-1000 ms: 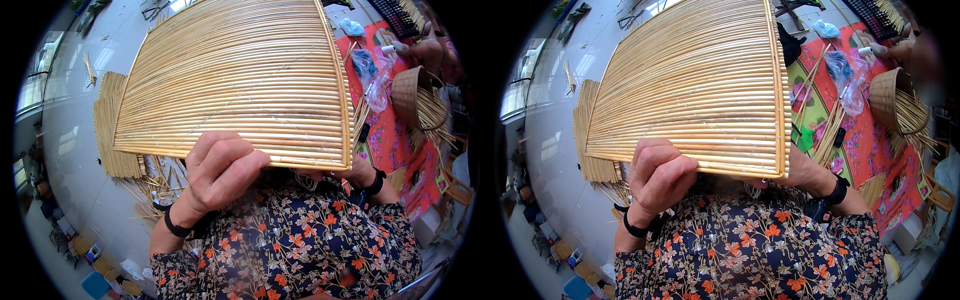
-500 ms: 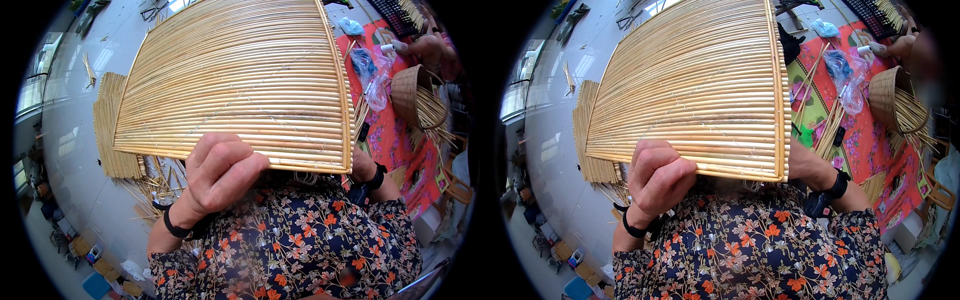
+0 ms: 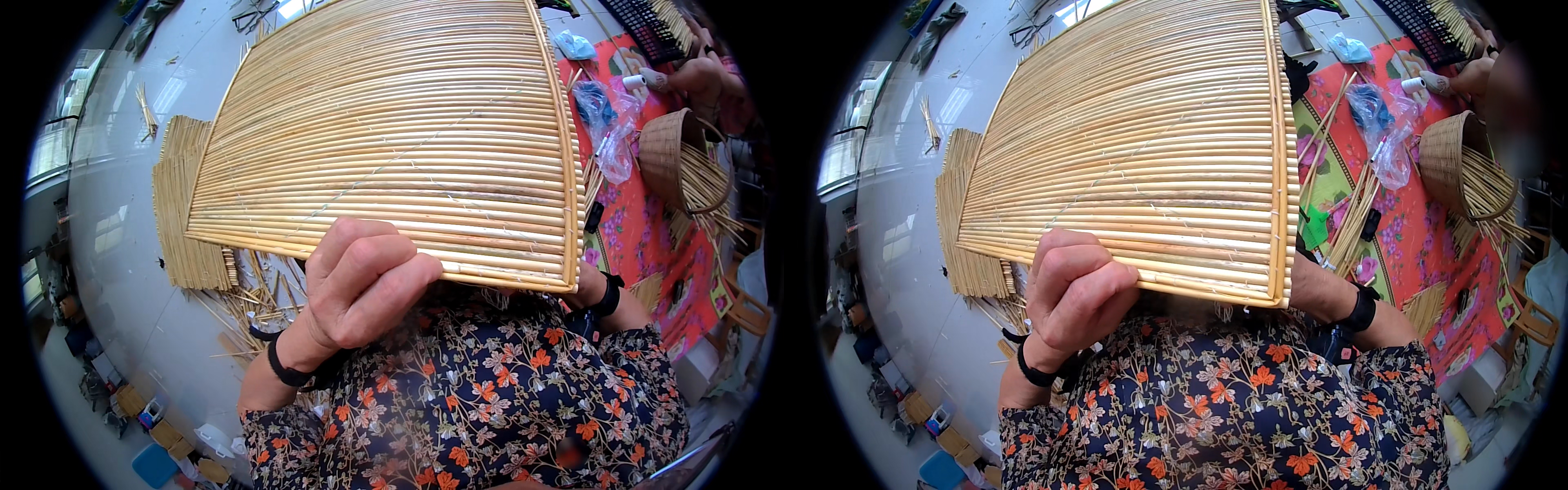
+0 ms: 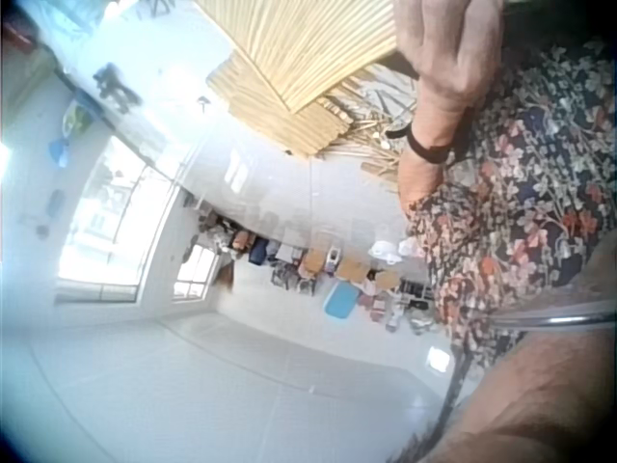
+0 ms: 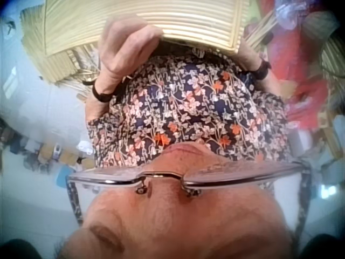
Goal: The person is assembling a bamboo mat by hand, using thread to weave together several thin bamboo slats. They repeat the weaving motion through pre-drilled holes or gaps to secure the structure.
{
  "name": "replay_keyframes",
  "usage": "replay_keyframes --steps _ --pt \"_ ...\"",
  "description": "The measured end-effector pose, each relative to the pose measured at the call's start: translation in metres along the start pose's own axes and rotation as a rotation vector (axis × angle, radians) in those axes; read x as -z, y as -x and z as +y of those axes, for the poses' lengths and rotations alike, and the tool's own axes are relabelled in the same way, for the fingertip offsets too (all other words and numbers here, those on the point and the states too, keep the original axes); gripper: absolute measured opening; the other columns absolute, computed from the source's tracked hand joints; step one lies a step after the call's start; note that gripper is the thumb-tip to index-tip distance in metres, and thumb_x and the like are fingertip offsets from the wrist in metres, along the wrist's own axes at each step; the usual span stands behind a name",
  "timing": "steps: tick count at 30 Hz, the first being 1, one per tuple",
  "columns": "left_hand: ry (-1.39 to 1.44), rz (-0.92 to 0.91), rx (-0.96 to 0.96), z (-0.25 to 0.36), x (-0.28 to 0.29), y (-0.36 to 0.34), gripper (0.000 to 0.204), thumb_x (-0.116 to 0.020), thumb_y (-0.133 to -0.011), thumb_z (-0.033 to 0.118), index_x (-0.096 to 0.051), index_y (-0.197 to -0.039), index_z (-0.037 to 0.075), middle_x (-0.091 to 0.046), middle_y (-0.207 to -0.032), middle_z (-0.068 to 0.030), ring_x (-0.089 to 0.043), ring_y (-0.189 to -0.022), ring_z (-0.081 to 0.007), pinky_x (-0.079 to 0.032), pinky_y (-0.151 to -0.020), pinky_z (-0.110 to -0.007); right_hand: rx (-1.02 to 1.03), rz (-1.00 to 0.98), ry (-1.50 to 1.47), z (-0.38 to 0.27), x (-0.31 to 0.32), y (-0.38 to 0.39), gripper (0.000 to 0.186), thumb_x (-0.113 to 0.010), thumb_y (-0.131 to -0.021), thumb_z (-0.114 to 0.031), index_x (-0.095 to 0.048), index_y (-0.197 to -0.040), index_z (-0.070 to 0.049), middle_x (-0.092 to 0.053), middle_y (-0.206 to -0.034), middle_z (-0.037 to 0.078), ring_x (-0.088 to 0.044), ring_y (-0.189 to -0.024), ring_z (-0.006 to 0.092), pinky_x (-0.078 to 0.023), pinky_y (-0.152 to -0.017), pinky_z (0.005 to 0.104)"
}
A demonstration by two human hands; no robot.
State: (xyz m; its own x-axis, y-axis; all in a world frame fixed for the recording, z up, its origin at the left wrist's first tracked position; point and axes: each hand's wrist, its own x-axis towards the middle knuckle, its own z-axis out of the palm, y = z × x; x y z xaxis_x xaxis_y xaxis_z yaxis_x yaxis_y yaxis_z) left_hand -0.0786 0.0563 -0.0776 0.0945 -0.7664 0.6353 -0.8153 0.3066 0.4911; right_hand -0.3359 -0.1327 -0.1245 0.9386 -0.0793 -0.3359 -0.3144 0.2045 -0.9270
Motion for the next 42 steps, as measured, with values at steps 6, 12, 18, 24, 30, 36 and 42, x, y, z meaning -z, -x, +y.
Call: replay_keyframes --steps 6,12,18,24,30,36,42 --pt "0.008 0.007 -0.001 -0.001 0.0 0.0 0.03 -0.08 -0.069 0.005 -0.078 -0.099 0.005 -0.064 -0.093 -0.0042 -0.065 -0.083 -0.0222 -0.054 -0.067 -0.033 -0.032 0.009 -0.02 0.002 -0.002 0.003 0.057 -0.084 -0.095 -0.021 -0.063 -0.146 -0.004 -0.067 -0.146 0.009 -0.062 -0.133 0.0194 -0.049 -0.116 0.0381" --pt "-0.001 -0.006 -0.008 -0.002 0.0 0.002 0.033 -0.08 -0.068 0.006 -0.078 -0.101 0.006 -0.065 -0.094 -0.0038 -0.065 -0.084 -0.0219 -0.053 -0.067 -0.033 -0.107 0.037 -0.072 0.011 -0.007 0.006 0.06 -0.085 -0.094 -0.021 -0.062 -0.147 -0.004 -0.066 -0.148 0.01 -0.061 -0.135 0.0189 -0.048 -0.117 0.0374" --pt "0.026 -0.013 -0.008 -0.002 -0.003 0.002 0.034 -0.079 -0.067 0.007 -0.079 -0.101 0.006 -0.065 -0.094 -0.0036 -0.066 -0.085 -0.0218 -0.054 -0.068 -0.033 -0.044 0.1 -0.159 -0.017 -0.011 0.011 0.062 -0.088 -0.091 -0.025 -0.065 -0.146 -0.008 -0.068 -0.147 0.009 -0.061 -0.136 0.0229 -0.047 -0.118 0.0395" --pt "0.041 -0.048 -0.031 -0.002 -0.003 0.001 0.034 -0.078 -0.068 0.007 -0.078 -0.101 0.005 -0.066 -0.094 -0.0038 -0.066 -0.085 -0.0216 -0.055 -0.069 -0.032 0.495 -0.031 0.781 0.083 0.014 0.006 0.053 -0.081 -0.097 -0.025 -0.066 -0.146 -0.011 -0.068 -0.147 0.007 -0.061 -0.138 0.0278 -0.046 -0.12 0.0417" --pt "0.032 -0.051 -0.016 0.002 -0.004 0.002 0.035 -0.078 -0.068 0.008 -0.079 -0.103 0.005 -0.066 -0.096 -0.0029 -0.065 -0.086 -0.0213 -0.054 -0.069 -0.032 0.112 0.021 0.179 0.083 0.013 0.014 0.054 -0.079 -0.099 -0.022 -0.063 -0.148 -0.006 -0.066 -0.15 0.01 -0.06 -0.138 0.0223 -0.047 -0.119 0.0394" --pt "-0.057 -0.044 0.022 -0.001 -0.002 0.0 0.037 -0.08 -0.067 0.01 -0.08 -0.103 0.009 -0.066 -0.095 -0.0008 -0.065 -0.088 -0.0213 -0.053 -0.077 -0.035 0.344 0.107 0.58 0.049 0.002 -0.011 0.049 -0.082 -0.097 -0.032 -0.069 -0.141 -0.013 -0.068 -0.143 0.011 -0.064 -0.131 0.0313 -0.05 -0.114 0.045" --pt "0.036 -0.027 0.051 -0.005 -0.003 0.004 0.038 -0.08 -0.063 0.01 -0.081 -0.101 0.01 -0.065 -0.091 0.0007 -0.064 -0.087 -0.0206 -0.052 -0.071 -0.034 -0.008 0.063 -0.062 -0.013 -0.012 -0.003 0.056 -0.081 -0.095 -0.042 -0.068 -0.143 -0.014 -0.067 -0.145 0.01 -0.061 -0.135 0.0335 -0.047 -0.117 0.0478"
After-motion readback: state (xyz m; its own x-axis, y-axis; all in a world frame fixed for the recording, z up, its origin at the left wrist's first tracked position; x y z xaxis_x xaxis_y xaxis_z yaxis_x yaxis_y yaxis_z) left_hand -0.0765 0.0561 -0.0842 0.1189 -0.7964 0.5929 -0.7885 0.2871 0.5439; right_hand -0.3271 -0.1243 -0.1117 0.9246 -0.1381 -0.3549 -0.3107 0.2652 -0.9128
